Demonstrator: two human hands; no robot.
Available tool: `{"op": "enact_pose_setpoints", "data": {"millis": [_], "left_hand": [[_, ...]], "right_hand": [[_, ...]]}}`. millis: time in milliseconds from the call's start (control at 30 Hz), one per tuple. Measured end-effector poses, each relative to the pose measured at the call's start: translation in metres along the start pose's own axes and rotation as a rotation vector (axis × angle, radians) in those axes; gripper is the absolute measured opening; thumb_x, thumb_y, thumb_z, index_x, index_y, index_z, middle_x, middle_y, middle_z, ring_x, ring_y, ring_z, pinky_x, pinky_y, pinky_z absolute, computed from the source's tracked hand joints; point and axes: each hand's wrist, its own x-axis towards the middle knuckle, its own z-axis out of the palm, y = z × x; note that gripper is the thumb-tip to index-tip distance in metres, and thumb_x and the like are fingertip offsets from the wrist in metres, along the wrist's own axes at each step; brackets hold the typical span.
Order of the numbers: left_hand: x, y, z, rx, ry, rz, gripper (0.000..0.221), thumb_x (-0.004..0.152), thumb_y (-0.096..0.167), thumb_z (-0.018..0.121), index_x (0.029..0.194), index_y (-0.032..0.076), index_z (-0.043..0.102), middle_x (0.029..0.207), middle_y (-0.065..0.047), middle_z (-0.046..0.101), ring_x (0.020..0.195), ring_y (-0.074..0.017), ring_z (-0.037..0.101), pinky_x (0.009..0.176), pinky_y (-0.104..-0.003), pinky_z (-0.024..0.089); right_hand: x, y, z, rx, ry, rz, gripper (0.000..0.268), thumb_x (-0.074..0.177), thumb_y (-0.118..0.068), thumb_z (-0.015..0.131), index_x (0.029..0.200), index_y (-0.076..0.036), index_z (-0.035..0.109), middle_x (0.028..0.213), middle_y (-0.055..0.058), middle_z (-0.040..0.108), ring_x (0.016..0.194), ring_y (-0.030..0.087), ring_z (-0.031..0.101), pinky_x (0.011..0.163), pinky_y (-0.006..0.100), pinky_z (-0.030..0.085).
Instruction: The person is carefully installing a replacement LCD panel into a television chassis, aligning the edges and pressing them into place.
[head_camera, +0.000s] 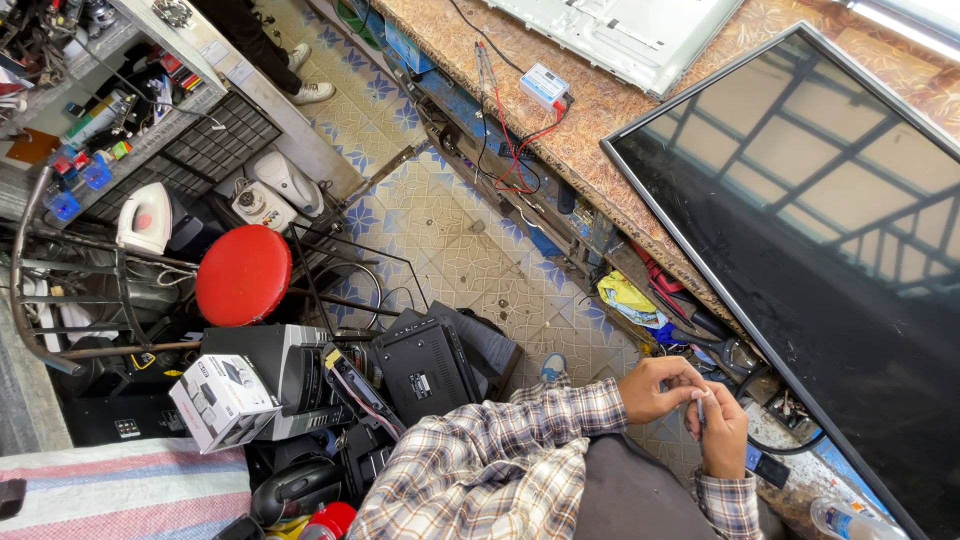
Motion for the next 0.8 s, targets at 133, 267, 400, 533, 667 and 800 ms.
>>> {"op": "enact_pose_setpoints", "data": {"millis": [133,267,400,533,667,800], "left_hand": [[0.001,0.002,-0.001,0.003,0.004,0.002,0.011,0.104,0.023,0.064,0.105,0.014,0.070,0.094,-0.003,0.066,0.080,-0.0151,0.058,0.074,-0.032,0.050],[0.002,0.001,0.002,-0.010,0.013,-0.027,0.014,0.104,0.026,0.063,0.103,0.015,0.070,0.095,-0.002,0.066,0.079,-0.0145,0.058,0.072,-0.031,0.050],[0.005,-0.001,0.005,0.013,0.016,-0.064,0.015,0.102,0.027,0.064,0.101,0.014,0.070,0.093,-0.002,0.065,0.078,-0.0146,0.058,0.071,-0.031,0.051],[0.009,-0.003,0.010,0.003,0.011,-0.081,0.012,0.101,0.025,0.067,0.098,0.014,0.069,0.091,-0.001,0.064,0.076,-0.0136,0.058,0.069,-0.030,0.051],[0.014,-0.003,0.020,0.012,0.019,-0.106,0.011,0.099,0.023,0.068,0.093,0.015,0.070,0.087,0.000,0.065,0.072,-0.0122,0.058,0.066,-0.029,0.049],[0.025,0.000,0.035,0.098,-0.118,-0.084,0.015,0.100,0.025,0.062,0.094,0.013,0.068,0.087,-0.003,0.064,0.073,-0.0175,0.060,0.066,-0.035,0.051]], "right_hand": [[0.001,0.002,-0.002,0.002,0.008,-0.002,0.023,0.109,-0.016,0.046,0.104,0.000,0.062,0.048,0.006,0.040,0.042,0.013,0.034,0.041,0.025,0.029],[-0.004,-0.002,-0.003,-0.004,0.018,0.000,0.023,0.108,-0.017,0.049,0.103,0.000,0.062,0.052,0.008,0.045,0.043,0.013,0.037,0.042,0.026,0.031],[-0.009,-0.006,-0.006,0.015,0.027,-0.018,0.023,0.107,-0.019,0.052,0.106,0.001,0.064,0.055,0.011,0.051,0.045,0.016,0.043,0.045,0.027,0.036],[-0.013,-0.008,-0.010,0.007,0.052,-0.030,0.023,0.108,-0.020,0.053,0.106,0.000,0.064,0.061,0.011,0.057,0.049,0.017,0.048,0.050,0.027,0.040],[-0.019,0.005,-0.019,0.004,0.096,-0.049,0.020,0.108,-0.015,0.056,0.111,0.002,0.065,0.076,0.012,0.063,0.065,0.018,0.057,0.061,0.029,0.046],[-0.024,0.038,-0.039,-0.037,0.250,-0.029,0.017,0.108,-0.013,0.059,0.115,0.001,0.066,0.087,0.014,0.068,0.080,0.018,0.061,0.076,0.029,0.050]]}}
